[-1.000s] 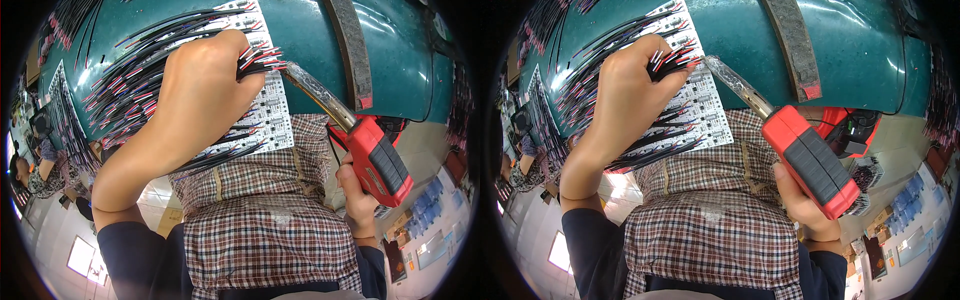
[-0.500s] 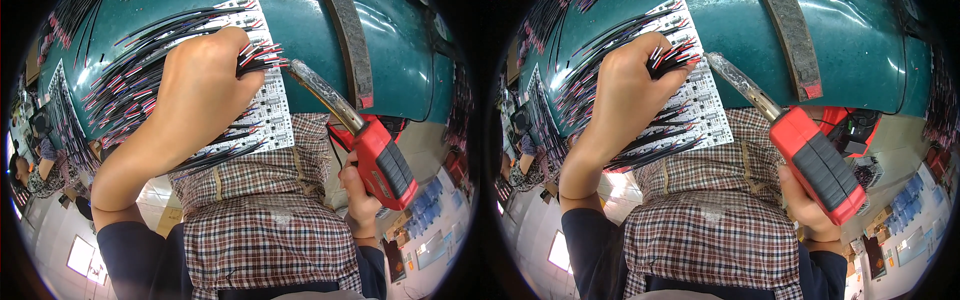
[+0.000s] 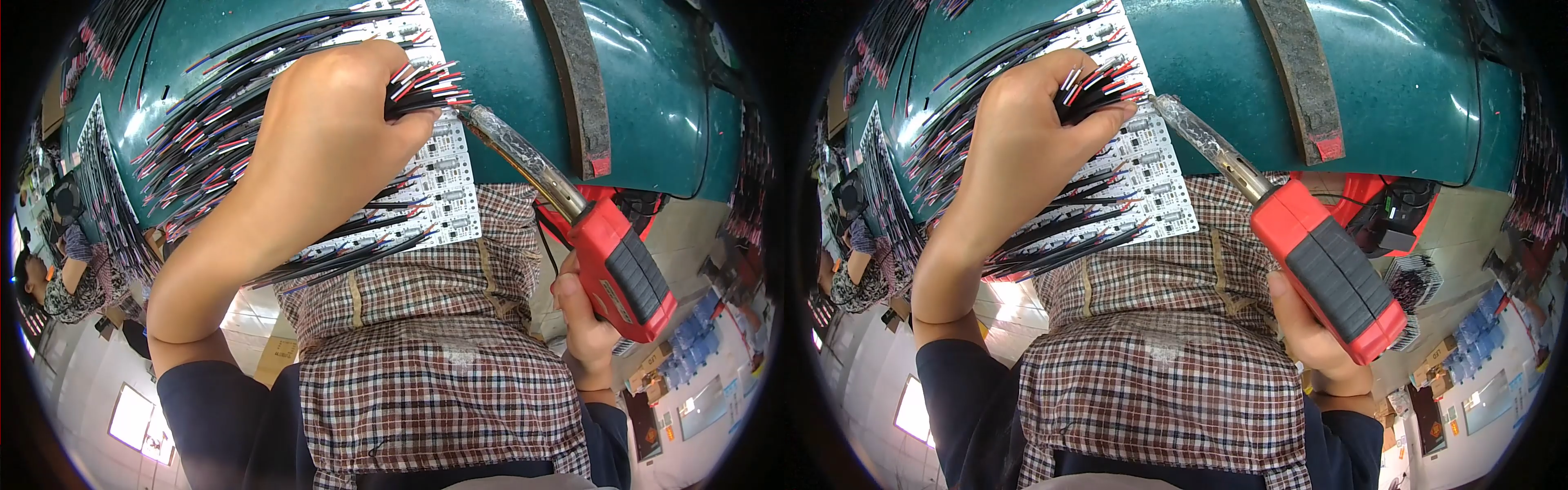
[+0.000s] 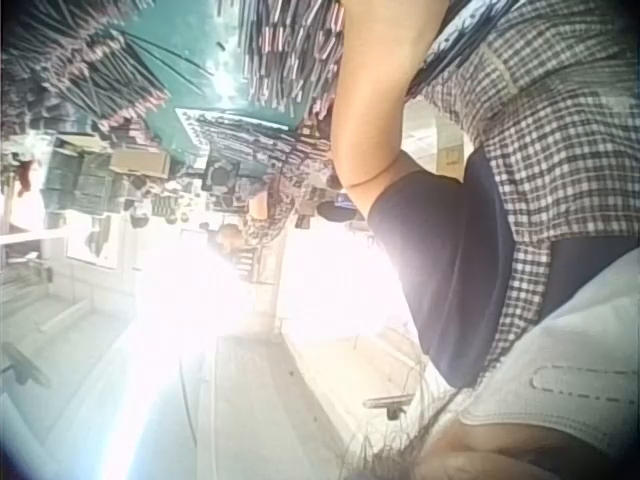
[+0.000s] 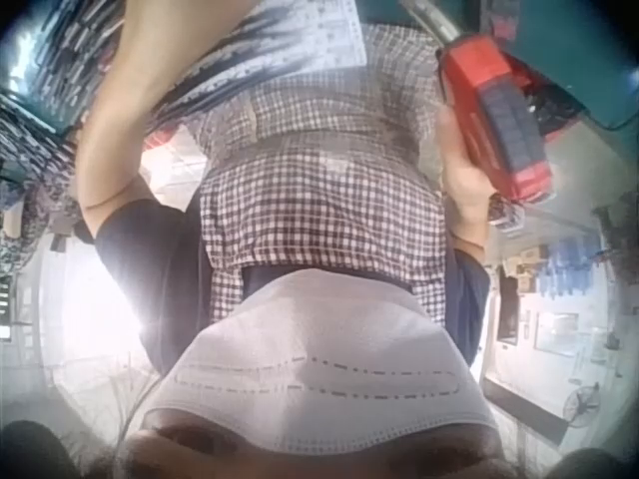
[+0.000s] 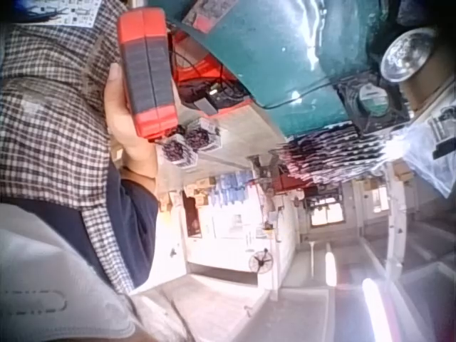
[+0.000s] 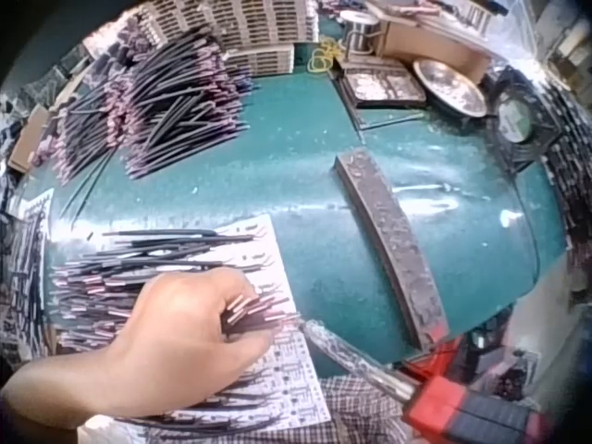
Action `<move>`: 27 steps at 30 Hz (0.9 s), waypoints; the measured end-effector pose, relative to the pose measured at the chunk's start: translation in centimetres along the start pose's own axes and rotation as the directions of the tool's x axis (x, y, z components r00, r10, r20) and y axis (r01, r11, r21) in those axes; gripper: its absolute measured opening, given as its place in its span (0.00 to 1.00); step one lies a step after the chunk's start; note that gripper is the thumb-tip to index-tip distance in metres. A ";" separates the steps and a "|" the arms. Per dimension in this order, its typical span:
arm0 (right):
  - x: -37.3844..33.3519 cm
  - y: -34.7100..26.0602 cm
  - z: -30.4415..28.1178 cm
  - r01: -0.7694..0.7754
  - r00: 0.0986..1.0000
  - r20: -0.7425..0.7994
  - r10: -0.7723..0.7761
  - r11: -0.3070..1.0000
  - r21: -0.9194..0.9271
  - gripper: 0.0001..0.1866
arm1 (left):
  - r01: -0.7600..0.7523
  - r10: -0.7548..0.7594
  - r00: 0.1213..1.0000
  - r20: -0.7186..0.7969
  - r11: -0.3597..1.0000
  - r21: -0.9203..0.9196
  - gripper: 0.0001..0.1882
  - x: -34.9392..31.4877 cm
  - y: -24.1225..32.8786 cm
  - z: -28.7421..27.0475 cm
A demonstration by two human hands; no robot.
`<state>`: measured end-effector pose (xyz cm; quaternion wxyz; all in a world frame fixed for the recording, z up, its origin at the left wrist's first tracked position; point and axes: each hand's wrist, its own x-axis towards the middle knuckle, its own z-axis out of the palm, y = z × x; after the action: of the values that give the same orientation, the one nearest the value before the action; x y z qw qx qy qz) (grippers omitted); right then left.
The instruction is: The person solders multiple sets of wires onto electronic circuit boards using a soldering iron, then organizes the wires on the circuit boards.
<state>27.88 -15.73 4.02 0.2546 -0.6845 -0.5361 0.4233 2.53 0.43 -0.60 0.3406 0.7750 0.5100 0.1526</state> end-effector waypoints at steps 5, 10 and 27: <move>-0.2 0.6 -0.3 0.074 0.997 -0.001 -0.075 0.997 -0.034 0.09 | -0.031 0.032 0.999 -0.036 0.999 0.043 0.16 0.0 0.0 0.0; -1.3 0.7 -0.2 -0.072 0.995 -0.063 0.072 0.997 -0.005 0.09 | -0.013 0.014 1.000 -0.019 0.999 0.035 0.16 0.0 -0.1 0.0; -1.0 0.5 -0.1 -0.041 0.999 -0.015 0.041 0.999 0.034 0.09 | 0.006 -0.004 1.000 0.027 0.998 -0.059 0.13 0.3 -0.3 -0.2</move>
<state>28.21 -16.79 3.94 0.2617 -0.6943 -0.5127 0.4320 2.34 0.88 -0.66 0.3706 0.7654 0.5025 0.1561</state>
